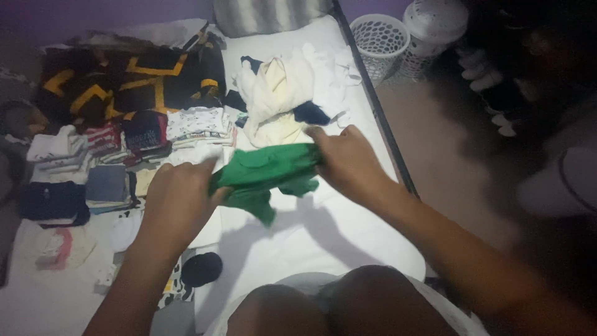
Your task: Folding baby clothes and onesies on a bed.
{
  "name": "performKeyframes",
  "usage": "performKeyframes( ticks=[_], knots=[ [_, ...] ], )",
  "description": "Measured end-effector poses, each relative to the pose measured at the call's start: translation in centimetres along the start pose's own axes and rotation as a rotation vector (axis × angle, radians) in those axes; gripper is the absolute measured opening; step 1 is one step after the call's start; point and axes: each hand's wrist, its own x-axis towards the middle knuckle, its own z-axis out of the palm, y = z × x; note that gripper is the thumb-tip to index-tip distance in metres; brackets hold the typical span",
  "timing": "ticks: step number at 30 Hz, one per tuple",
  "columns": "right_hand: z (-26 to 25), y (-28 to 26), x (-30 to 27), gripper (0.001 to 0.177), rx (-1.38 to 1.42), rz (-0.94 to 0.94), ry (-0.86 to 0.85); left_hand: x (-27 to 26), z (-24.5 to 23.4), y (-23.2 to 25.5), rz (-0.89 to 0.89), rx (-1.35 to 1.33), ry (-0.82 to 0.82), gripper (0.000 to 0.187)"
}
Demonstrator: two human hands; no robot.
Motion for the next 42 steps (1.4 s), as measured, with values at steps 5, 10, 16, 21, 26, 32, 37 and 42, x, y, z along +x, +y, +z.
performKeyframes(
  ticks=[5,10,16,21,26,32,37,42],
  knots=[
    [1.3,0.2,0.6,0.012,0.025,-0.026,0.086,1.5,1.7,-0.1,-0.032,-0.023,0.079,0.019],
    [0.5,-0.6,0.7,0.023,0.249,0.196,0.171,3.7,5.1,-1.1,0.036,-0.701,0.266,0.016],
    [2.9,1.5,-0.6,0.026,0.644,0.465,-0.113,4.2,6.7,1.8,0.032,-1.278,0.311,0.014],
    [-0.2,-0.1,-0.4,0.069,0.451,0.074,0.131,4.1,6.8,3.3,0.268,-0.921,0.365,0.019],
    [0.2,-0.8,0.3,0.061,0.819,-0.235,0.033,4.0,5.7,5.4,0.224,-0.871,0.221,0.020],
    [4.2,1.1,-0.1,0.024,0.991,0.112,-0.154,3.5,7.1,3.1,0.104,-1.077,0.105,0.022],
    [0.9,-0.7,0.7,0.027,1.486,0.126,0.005,2.3,5.7,2.8,0.091,-1.075,-0.025,0.019],
    [1.5,0.6,0.1,0.022,1.056,0.154,-0.070,2.0,5.2,2.0,-0.108,-0.990,-0.140,0.021]
  ],
)
